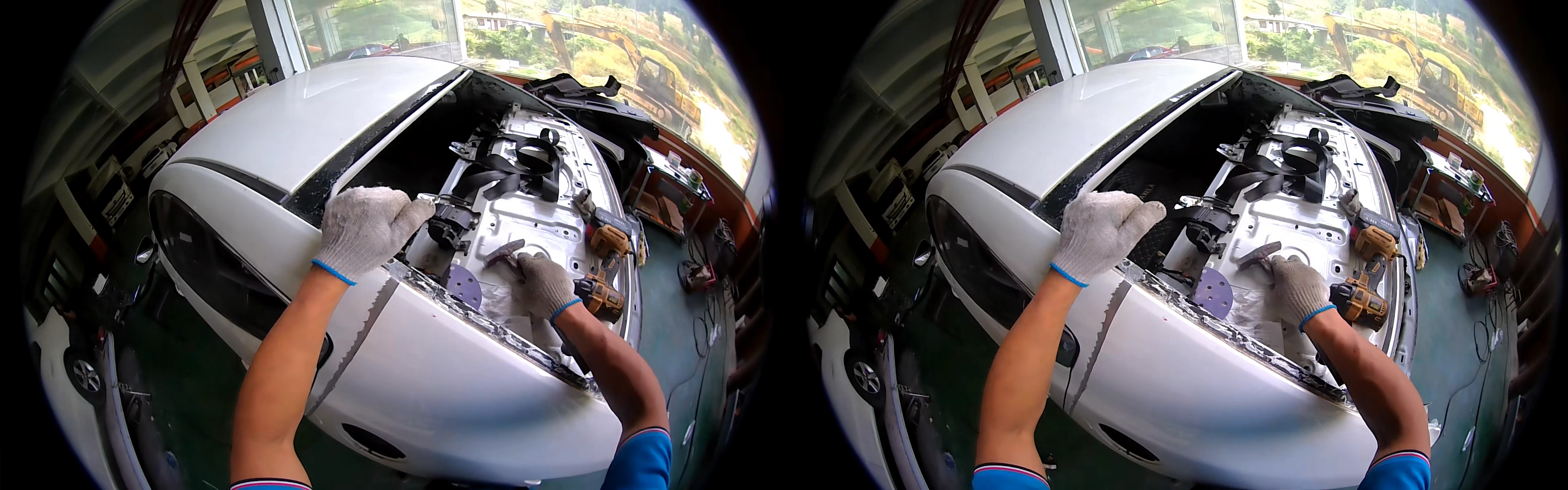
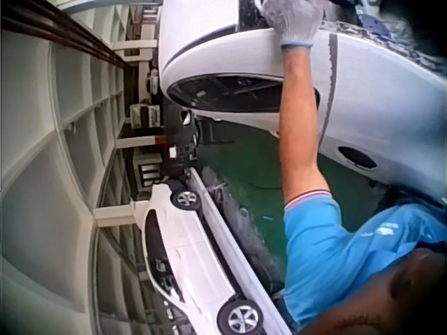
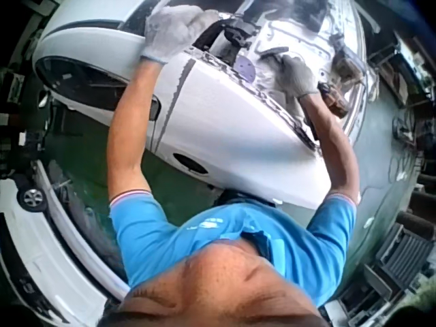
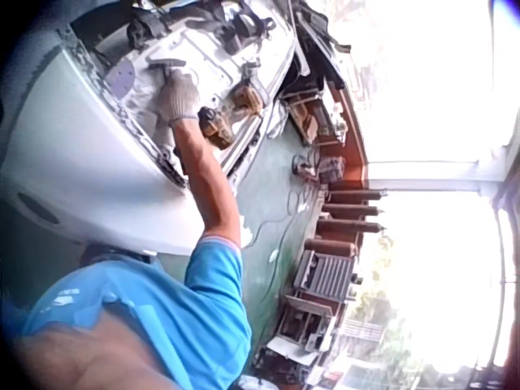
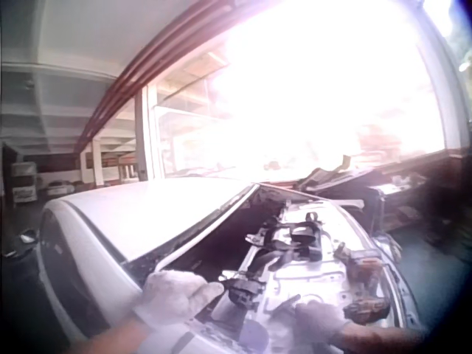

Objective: The person uses a hammer and pliers to remove trim and clips from the rear quarter panel of a white car. They repeatedly tap the panel edge and pull out fasteners, then retrieve pliers from a tool cabinet and continue removing parts from the panel area.

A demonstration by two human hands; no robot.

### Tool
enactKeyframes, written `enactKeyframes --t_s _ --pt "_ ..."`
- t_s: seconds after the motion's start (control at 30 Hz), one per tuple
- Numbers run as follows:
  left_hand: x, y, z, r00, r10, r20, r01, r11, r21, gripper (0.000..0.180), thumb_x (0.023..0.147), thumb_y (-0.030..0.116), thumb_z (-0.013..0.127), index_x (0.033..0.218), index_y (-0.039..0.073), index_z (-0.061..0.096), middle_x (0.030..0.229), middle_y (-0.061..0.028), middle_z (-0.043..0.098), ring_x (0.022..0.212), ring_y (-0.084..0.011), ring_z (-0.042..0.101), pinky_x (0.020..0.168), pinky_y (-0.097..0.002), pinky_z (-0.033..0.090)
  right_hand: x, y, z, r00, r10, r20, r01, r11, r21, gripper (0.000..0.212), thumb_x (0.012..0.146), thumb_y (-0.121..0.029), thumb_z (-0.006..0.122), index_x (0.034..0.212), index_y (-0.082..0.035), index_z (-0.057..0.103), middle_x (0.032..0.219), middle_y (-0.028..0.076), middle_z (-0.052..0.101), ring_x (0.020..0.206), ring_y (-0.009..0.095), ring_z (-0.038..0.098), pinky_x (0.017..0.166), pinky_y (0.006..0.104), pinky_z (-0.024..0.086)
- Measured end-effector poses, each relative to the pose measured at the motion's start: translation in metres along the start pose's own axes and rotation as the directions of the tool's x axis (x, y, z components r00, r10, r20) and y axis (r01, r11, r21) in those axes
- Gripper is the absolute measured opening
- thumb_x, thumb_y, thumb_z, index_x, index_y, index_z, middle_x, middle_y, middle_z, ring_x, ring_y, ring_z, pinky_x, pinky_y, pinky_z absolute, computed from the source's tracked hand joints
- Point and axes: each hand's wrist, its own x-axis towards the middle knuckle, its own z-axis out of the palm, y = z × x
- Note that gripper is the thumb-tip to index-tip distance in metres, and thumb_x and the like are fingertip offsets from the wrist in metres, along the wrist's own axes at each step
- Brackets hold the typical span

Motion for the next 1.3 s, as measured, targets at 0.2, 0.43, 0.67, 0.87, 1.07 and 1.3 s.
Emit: enactKeyframes --t_s 0.2,0.43,0.67,0.87,1.07,1.3 --pt "-0.002 -0.004 -0.001 0.990 0.031 -0.135 -0.031 1.000 0.004 0.061 0.101 0.054 0.064 0.059 0.010 0.063 0.061 -0.0132 0.062 0.060 -0.0335 0.066 0.058 -0.0470 0.051 -0.026 -0.063 -0.055 0.980 -0.188 -0.064 0.198 0.901 0.386 0.049 0.102 -0.040 0.064 0.133 -0.002 0.069 0.121 0.028 0.073 0.110 0.043 0.072 0.095 0.0463 0.058" --pt "-0.074 -0.022 -0.024 0.833 -0.004 -0.553 -0.111 0.978 -0.174 0.020 0.096 0.025 0.074 0.105 0.008 0.077 0.104 -0.0104 0.078 0.095 -0.0313 0.076 0.080 -0.0391 0.061 -0.066 -0.158 -0.061 0.955 -0.296 -0.034 0.288 0.888 0.359 0.080 0.098 -0.053 0.071 0.152 0.002 0.049 0.117 0.029 0.074 0.105 0.043 0.075 0.093 0.0466 0.058" --pt "-0.488 -0.043 0.016 0.065 -0.739 -0.671 0.904 0.328 -0.273 0.066 0.111 0.048 0.051 0.149 -0.007 0.053 0.148 -0.0284 0.058 0.133 -0.0419 0.061 0.111 -0.0460 0.049 -0.064 -0.162 -0.046 0.947 -0.311 -0.084 0.311 0.819 0.482 0.067 0.104 -0.039 0.069 0.149 0.006 0.051 0.128 0.027 0.071 0.117 0.029 0.070 0.103 0.0395 0.053" --pt "-0.609 0.019 0.078 -0.283 -0.788 -0.547 0.919 -0.060 -0.389 0.069 0.111 0.046 0.053 0.155 -0.007 0.045 0.157 -0.0290 0.050 0.146 -0.0401 0.049 0.121 -0.0437 0.039 -0.062 -0.157 -0.048 0.944 -0.327 -0.049 0.318 0.853 0.414 0.063 0.108 -0.035 0.055 0.151 0.011 0.047 0.143 0.023 0.061 0.130 0.028 0.057 0.117 0.0401 0.039" --pt "-0.510 -0.017 0.124 -0.134 -0.790 -0.598 0.752 0.312 -0.581 0.077 0.110 0.051 0.048 0.160 -0.006 0.037 0.163 -0.0313 0.039 0.148 -0.0455 0.044 0.122 -0.0481 0.037 -0.061 -0.159 -0.036 0.947 -0.310 -0.080 0.318 0.882 0.349 0.059 0.108 -0.034 0.054 0.149 0.009 0.050 0.140 0.024 0.062 0.127 0.029 0.058 0.115 0.0417 0.041" --pt "-0.404 -0.007 0.063 0.302 -0.850 -0.433 0.802 0.472 -0.366 0.072 0.109 0.045 0.048 0.160 -0.005 0.037 0.162 -0.0343 0.036 0.151 -0.0522 0.037 0.124 -0.0571 0.034 -0.059 -0.161 -0.038 0.945 -0.305 -0.119 0.327 0.896 0.299 0.057 0.106 -0.032 0.052 0.146 0.009 0.052 0.131 0.024 0.062 0.120 0.033 0.056 0.109 0.0447 0.042"
